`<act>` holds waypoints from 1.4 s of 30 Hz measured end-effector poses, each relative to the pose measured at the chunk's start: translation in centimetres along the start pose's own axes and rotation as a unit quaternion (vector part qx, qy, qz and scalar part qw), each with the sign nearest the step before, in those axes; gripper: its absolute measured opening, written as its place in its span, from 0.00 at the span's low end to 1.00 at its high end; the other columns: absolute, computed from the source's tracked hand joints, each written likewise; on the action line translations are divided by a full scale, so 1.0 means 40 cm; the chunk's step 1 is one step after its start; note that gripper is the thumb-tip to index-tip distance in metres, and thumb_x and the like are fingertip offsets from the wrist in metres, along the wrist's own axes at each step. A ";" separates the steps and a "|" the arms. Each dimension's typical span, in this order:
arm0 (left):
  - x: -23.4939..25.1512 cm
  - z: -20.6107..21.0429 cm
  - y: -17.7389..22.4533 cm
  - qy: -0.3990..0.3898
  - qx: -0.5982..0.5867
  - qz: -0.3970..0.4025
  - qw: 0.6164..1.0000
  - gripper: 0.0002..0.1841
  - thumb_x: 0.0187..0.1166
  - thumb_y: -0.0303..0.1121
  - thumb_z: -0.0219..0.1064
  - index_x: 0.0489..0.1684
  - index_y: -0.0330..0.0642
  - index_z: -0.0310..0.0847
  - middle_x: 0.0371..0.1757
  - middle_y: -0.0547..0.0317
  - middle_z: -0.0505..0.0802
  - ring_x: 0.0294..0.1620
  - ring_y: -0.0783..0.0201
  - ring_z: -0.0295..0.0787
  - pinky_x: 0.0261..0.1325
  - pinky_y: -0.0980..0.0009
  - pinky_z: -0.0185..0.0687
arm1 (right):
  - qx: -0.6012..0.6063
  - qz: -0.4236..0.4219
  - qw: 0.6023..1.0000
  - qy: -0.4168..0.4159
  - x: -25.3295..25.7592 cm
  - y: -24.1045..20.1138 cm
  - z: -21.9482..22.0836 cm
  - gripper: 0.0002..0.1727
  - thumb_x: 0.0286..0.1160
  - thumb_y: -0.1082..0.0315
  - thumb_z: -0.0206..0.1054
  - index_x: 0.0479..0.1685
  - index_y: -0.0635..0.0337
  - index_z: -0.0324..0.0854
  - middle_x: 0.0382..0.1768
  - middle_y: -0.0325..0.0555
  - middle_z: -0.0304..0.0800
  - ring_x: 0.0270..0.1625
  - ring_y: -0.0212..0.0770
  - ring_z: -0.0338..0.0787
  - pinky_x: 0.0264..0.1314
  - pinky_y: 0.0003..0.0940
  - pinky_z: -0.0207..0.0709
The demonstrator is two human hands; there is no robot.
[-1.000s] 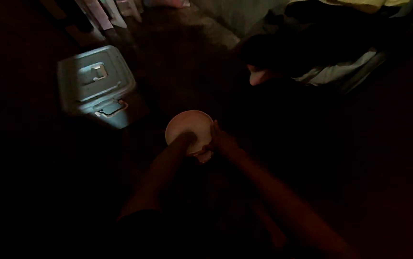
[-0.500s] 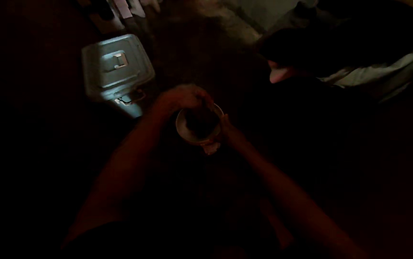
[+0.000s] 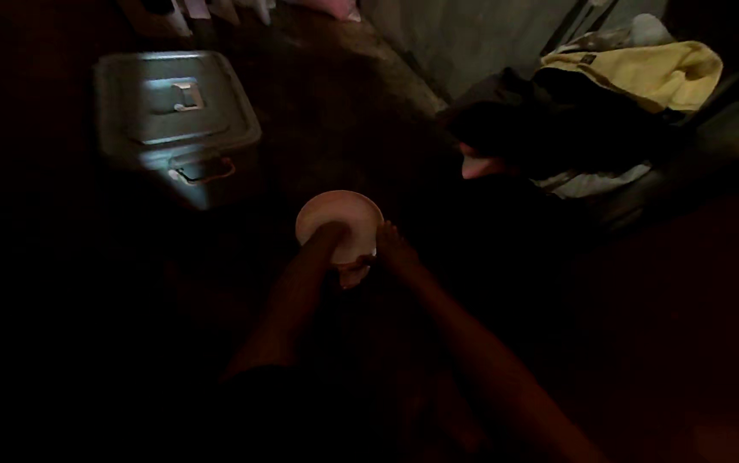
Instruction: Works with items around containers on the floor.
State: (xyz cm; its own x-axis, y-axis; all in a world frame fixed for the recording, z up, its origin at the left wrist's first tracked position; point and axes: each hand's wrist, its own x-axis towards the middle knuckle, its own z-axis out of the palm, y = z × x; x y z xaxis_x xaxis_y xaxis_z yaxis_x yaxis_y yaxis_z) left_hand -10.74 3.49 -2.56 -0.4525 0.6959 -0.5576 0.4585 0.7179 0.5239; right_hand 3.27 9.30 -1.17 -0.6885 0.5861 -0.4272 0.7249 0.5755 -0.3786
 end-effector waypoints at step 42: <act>-0.120 -0.060 0.067 0.259 -0.295 0.096 0.915 0.29 0.85 0.22 0.60 0.87 0.40 0.59 0.72 0.38 0.82 0.60 0.54 0.85 0.60 0.59 0.83 | 0.286 -0.154 0.935 -0.143 0.171 0.049 -0.257 0.28 0.92 0.54 0.55 0.77 0.68 0.71 0.67 0.63 0.81 0.65 0.51 0.84 0.71 0.49 0.76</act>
State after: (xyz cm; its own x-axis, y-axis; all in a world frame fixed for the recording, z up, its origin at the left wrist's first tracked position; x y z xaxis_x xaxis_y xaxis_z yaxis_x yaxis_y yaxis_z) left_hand -9.18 2.13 3.06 -0.7788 0.6158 -0.1193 0.1439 0.3606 0.9216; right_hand -0.27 20.31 3.59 -0.8910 0.2199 -0.3972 0.4445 0.2444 -0.8618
